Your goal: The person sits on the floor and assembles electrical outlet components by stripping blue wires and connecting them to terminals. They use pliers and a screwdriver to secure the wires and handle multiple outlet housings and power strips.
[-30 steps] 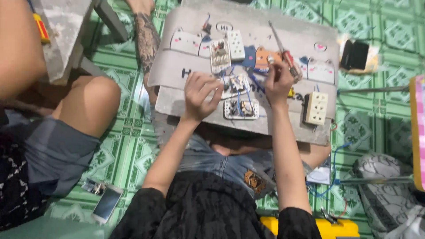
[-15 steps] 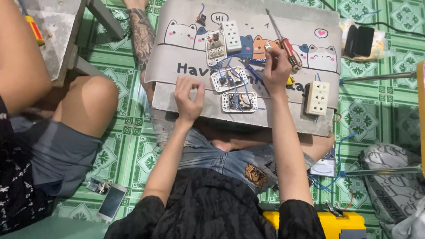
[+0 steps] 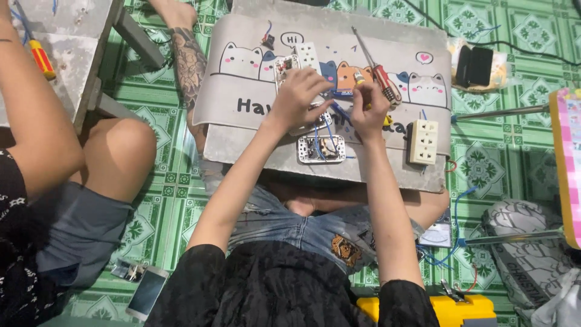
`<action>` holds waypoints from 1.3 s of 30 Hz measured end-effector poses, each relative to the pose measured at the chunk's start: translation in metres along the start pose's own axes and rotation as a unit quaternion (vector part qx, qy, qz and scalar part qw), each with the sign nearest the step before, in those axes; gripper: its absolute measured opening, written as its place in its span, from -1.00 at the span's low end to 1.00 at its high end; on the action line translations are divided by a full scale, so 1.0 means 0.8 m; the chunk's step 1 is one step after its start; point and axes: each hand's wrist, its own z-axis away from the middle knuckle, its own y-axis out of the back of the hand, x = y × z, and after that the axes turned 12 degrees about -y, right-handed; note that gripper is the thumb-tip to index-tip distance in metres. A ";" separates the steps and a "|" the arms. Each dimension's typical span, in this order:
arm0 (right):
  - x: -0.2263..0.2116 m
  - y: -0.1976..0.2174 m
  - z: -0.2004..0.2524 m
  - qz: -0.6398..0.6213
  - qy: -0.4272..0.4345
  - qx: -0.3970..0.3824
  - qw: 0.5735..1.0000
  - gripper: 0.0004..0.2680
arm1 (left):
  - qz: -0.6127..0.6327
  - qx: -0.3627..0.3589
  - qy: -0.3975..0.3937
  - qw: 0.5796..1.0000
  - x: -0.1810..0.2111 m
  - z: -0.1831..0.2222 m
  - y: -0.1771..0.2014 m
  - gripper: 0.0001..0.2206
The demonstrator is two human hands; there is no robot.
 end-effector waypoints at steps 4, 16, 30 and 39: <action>-0.016 0.004 0.009 -0.044 -0.027 -0.025 0.998 -0.96 | 0.075 0.041 -0.012 0.996 0.006 -0.001 -0.006 -0.85; -0.037 0.016 0.032 0.007 -0.048 -0.102 0.994 -0.95 | -0.021 0.034 -0.051 0.998 0.019 0.020 -0.001 -0.88; -0.049 0.017 0.030 0.047 0.012 -0.091 0.995 -0.91 | -0.028 0.032 -0.052 0.998 0.022 0.012 0.006 -0.88; -0.047 0.017 0.029 0.016 -0.001 -0.073 0.997 -0.92 | -0.049 0.024 -0.064 0.996 0.021 0.019 -0.003 -0.89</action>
